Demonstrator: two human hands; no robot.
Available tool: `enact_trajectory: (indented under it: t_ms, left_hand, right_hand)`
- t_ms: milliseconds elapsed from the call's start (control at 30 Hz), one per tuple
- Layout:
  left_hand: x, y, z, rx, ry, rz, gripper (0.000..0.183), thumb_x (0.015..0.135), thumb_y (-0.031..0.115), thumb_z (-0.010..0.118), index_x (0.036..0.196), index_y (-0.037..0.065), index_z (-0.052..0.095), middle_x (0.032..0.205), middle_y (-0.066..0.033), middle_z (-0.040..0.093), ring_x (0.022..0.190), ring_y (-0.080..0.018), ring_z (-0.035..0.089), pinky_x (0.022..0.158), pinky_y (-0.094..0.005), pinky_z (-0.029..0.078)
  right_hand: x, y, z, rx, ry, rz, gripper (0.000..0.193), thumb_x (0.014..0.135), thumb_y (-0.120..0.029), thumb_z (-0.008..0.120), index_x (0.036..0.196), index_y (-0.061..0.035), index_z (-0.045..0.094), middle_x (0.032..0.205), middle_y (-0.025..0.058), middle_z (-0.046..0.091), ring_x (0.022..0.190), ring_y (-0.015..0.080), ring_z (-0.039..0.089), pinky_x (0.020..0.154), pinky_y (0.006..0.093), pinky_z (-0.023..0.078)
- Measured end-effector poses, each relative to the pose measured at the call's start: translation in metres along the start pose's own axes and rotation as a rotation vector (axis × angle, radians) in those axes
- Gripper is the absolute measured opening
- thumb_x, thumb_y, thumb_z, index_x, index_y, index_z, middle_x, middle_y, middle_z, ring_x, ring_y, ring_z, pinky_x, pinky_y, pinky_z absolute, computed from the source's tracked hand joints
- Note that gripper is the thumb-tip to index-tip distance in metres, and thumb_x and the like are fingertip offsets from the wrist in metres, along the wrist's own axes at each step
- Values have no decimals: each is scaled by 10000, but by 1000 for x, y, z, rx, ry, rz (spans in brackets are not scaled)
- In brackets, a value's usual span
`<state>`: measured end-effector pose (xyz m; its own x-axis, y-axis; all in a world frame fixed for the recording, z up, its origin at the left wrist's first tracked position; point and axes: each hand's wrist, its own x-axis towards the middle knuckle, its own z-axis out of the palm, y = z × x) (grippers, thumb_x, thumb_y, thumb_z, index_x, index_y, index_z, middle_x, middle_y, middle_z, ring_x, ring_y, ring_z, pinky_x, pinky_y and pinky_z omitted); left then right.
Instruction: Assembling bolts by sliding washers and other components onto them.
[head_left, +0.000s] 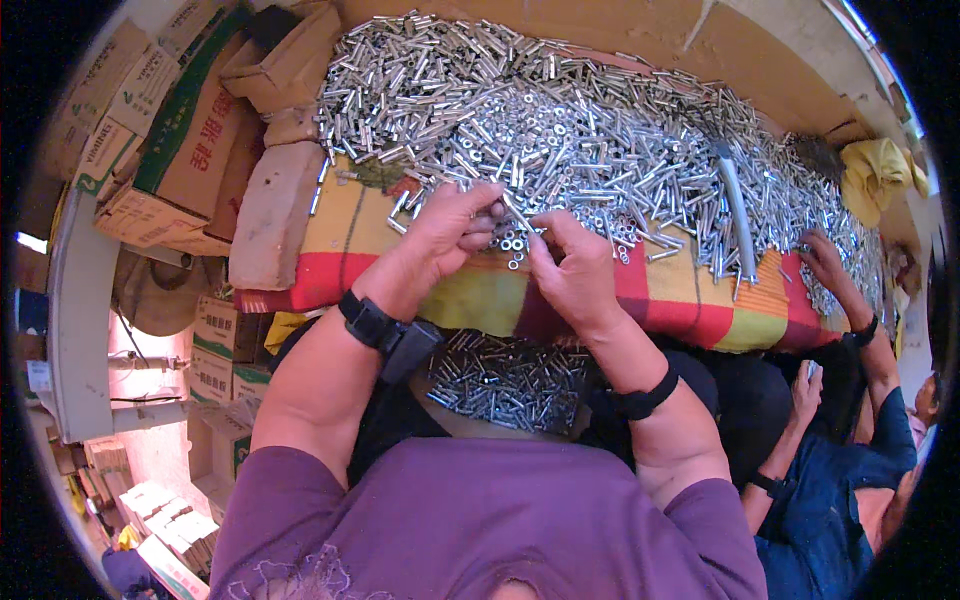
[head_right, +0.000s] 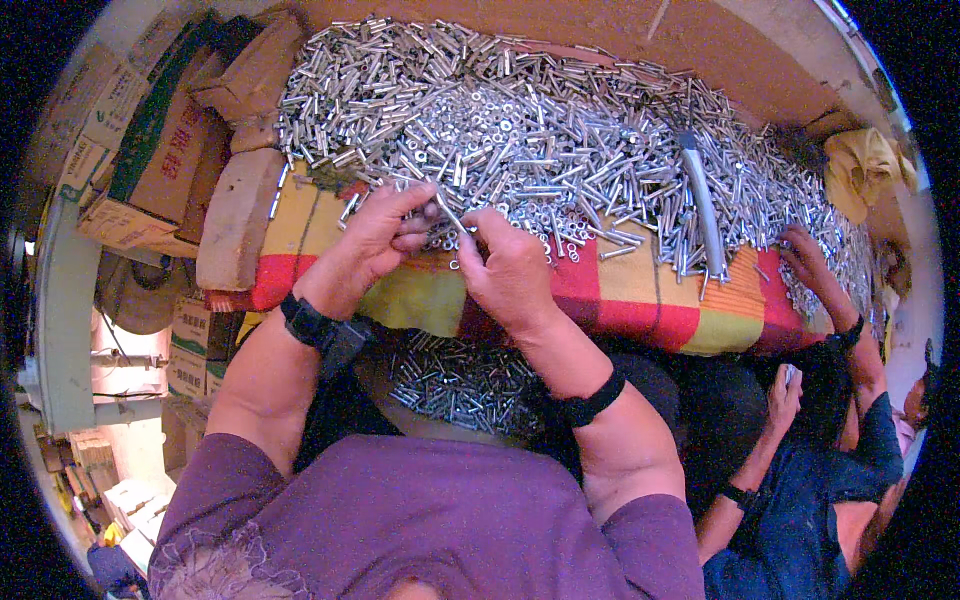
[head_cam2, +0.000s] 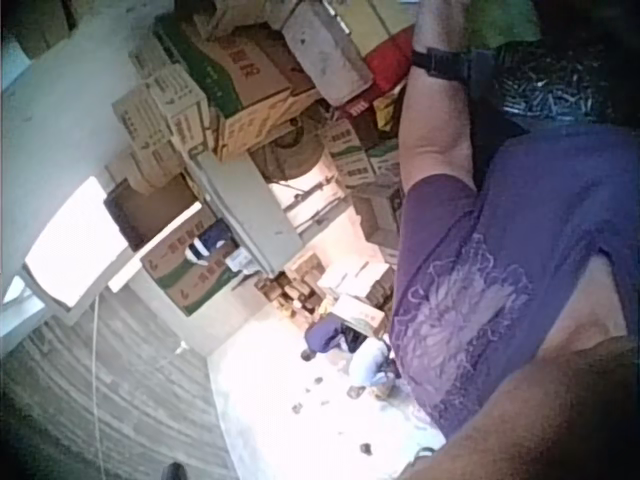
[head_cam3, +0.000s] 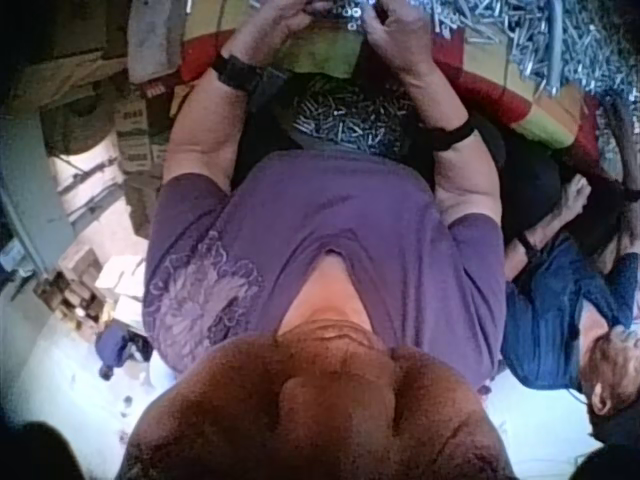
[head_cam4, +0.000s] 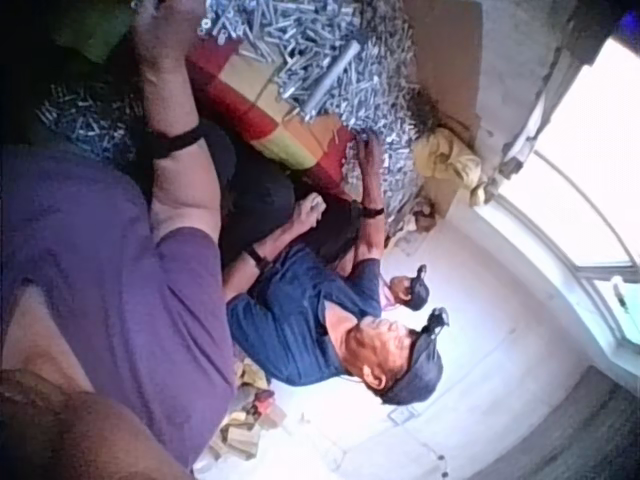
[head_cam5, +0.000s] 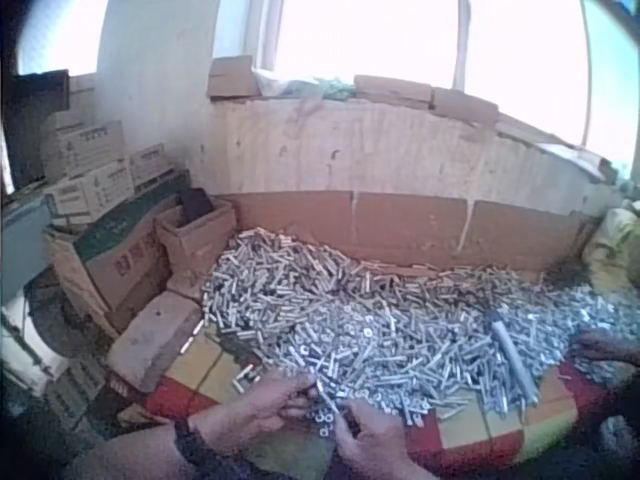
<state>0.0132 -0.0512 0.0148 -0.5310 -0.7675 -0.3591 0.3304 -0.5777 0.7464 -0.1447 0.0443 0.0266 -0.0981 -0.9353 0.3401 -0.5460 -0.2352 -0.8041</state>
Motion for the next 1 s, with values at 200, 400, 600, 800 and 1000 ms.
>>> enact_trajectory:
  t_ms: [200,400,600,800,1000]
  left_hand:
    - [-17,-15,8,-8,-51,-134,89,872,144,546,852,57,551,695,-36,566,454,-49,431,336,-180,238]
    - [-10,-6,-27,116,-60,-12,138,799,151,559,862,35,595,776,-108,643,589,-163,597,388,-250,389]
    - [4,-5,-15,1324,257,535,195,692,186,727,851,78,691,783,-79,654,689,-233,624,651,-349,504]
    - [10,-15,-5,1697,205,573,195,716,166,701,892,84,680,841,-144,629,819,-334,609,713,-413,484]
    - [8,-12,-6,1308,201,655,128,799,142,645,878,42,639,783,-101,637,734,-228,611,686,-333,470]
  right_hand:
    - [3,-4,8,-1,81,8,118,812,-111,638,908,-59,593,644,138,596,575,305,611,512,375,453]
    - [23,28,1,-489,-23,-141,164,806,-165,608,945,-78,593,840,159,606,736,344,616,617,457,486]
    - [26,28,7,-660,-200,-43,171,798,-188,617,859,-38,561,809,182,604,731,371,615,639,475,487]
    - [25,32,-12,-470,-115,-17,134,796,-117,620,848,-7,564,790,200,614,714,361,620,616,428,481]
    - [28,23,-13,97,189,104,73,824,-50,609,865,9,601,697,97,613,586,192,599,555,296,480]
